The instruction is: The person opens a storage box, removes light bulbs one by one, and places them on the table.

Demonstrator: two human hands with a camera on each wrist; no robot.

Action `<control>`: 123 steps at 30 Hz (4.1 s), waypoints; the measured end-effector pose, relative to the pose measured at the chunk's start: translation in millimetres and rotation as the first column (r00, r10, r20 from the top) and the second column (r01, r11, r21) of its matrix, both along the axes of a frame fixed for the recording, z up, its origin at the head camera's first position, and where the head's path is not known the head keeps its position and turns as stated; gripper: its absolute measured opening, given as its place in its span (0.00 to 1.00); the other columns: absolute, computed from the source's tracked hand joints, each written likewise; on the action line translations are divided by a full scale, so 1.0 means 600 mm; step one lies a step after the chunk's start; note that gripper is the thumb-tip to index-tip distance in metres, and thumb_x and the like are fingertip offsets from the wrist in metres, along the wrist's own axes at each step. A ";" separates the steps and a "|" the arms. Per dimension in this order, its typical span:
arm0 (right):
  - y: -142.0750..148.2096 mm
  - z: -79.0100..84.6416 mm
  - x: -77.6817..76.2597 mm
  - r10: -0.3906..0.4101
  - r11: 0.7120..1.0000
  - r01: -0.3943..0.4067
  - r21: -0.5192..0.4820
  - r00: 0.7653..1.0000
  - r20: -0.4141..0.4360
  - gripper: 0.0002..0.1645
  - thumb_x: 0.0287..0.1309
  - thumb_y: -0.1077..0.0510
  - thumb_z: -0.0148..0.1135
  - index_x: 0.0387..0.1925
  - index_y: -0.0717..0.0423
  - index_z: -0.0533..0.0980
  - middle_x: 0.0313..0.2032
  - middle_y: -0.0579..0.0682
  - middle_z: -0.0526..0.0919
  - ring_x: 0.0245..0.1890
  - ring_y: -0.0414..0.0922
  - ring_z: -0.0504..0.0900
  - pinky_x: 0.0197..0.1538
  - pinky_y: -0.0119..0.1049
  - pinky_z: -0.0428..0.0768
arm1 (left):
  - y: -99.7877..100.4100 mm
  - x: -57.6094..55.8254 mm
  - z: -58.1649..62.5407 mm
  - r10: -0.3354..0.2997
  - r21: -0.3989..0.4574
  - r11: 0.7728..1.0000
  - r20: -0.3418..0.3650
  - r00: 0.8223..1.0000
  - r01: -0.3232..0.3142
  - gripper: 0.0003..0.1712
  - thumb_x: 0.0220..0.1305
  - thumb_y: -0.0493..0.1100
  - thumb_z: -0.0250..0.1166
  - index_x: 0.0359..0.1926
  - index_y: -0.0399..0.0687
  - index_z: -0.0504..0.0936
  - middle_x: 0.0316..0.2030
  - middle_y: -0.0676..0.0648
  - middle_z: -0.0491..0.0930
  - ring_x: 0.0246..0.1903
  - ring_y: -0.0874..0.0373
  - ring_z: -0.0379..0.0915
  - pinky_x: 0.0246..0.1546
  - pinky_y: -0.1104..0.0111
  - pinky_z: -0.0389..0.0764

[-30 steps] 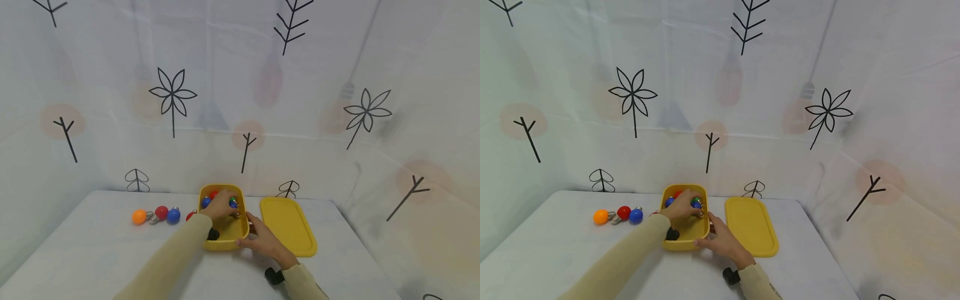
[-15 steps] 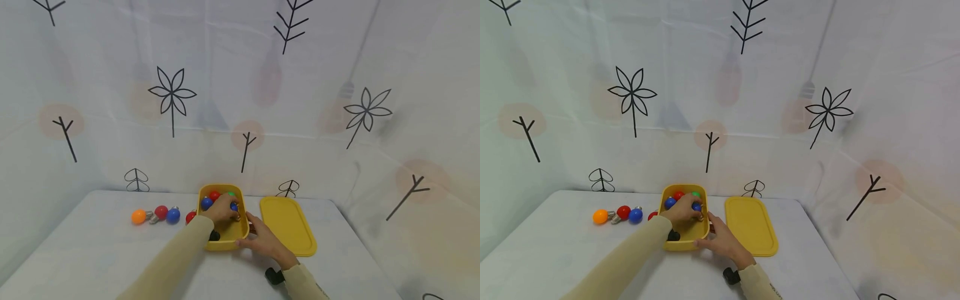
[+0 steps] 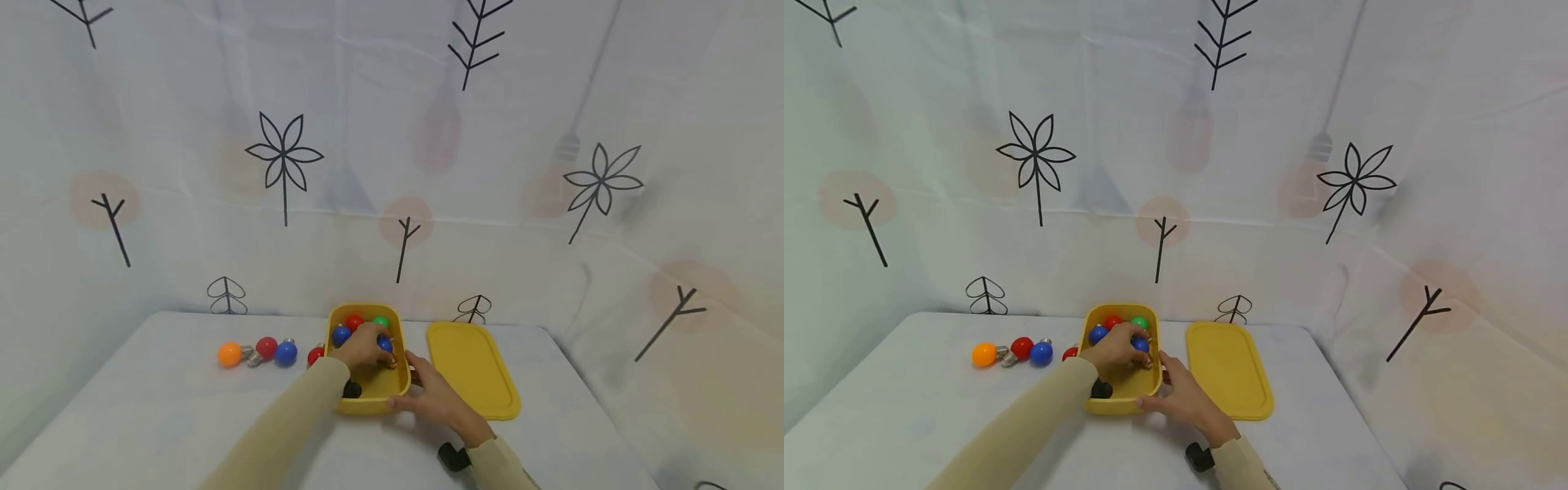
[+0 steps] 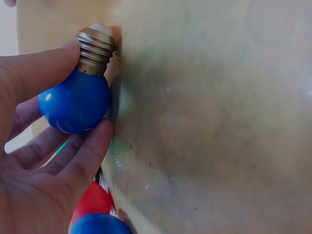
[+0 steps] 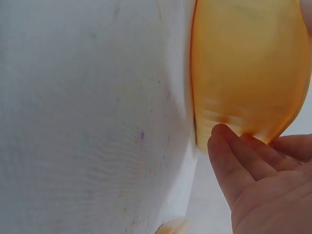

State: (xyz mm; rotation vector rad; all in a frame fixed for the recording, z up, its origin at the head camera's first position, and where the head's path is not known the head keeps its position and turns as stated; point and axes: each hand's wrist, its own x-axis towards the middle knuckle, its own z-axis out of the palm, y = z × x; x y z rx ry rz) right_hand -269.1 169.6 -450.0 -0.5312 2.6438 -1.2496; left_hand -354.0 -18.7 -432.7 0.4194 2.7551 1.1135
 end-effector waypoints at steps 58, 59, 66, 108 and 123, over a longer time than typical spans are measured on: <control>0.000 0.002 0.005 0.009 1.000 -0.010 0.018 1.000 0.008 0.63 0.46 0.35 0.70 0.73 0.57 0.49 0.69 0.56 0.58 0.61 0.52 0.71 0.61 0.53 0.70 | -0.101 0.070 0.086 0.039 0.077 0.997 -0.249 0.968 -0.020 0.23 0.55 0.40 0.71 0.53 0.49 0.78 0.55 0.46 0.72 0.53 0.49 0.70 0.55 0.53 0.74; -0.001 0.002 0.005 0.007 1.000 -0.007 0.020 1.000 0.008 0.63 0.45 0.35 0.70 0.73 0.57 0.50 0.69 0.56 0.58 0.61 0.52 0.71 0.61 0.53 0.70 | -0.107 0.073 0.088 0.052 0.080 0.996 -0.250 0.967 -0.032 0.23 0.55 0.39 0.71 0.53 0.48 0.78 0.55 0.46 0.72 0.52 0.49 0.70 0.55 0.53 0.75; -0.003 0.002 0.005 -0.026 0.999 0.025 0.025 0.999 0.030 0.64 0.44 0.34 0.71 0.73 0.56 0.50 0.69 0.55 0.58 0.61 0.53 0.70 0.61 0.54 0.70 | -0.152 0.092 0.088 0.091 0.067 0.995 -0.283 0.955 -0.075 0.24 0.55 0.39 0.71 0.54 0.45 0.78 0.54 0.45 0.73 0.52 0.48 0.71 0.53 0.53 0.76; -0.003 0.000 0.002 -0.032 0.999 0.031 0.035 0.999 0.028 0.64 0.44 0.34 0.71 0.73 0.55 0.50 0.67 0.55 0.61 0.60 0.52 0.70 0.61 0.52 0.71 | -0.441 0.143 0.043 0.255 -0.075 0.955 -0.285 0.924 -0.287 0.31 0.52 0.34 0.70 0.58 0.33 0.70 0.54 0.30 0.71 0.52 0.32 0.67 0.49 0.41 0.73; -0.004 0.004 0.005 -0.036 0.999 0.035 0.036 0.999 0.021 0.64 0.43 0.34 0.71 0.73 0.55 0.50 0.67 0.55 0.61 0.61 0.52 0.70 0.61 0.53 0.70 | -0.487 0.144 0.009 0.334 -0.148 0.923 -0.156 0.929 -0.356 0.31 0.53 0.38 0.71 0.57 0.32 0.71 0.53 0.28 0.70 0.50 0.33 0.67 0.49 0.41 0.73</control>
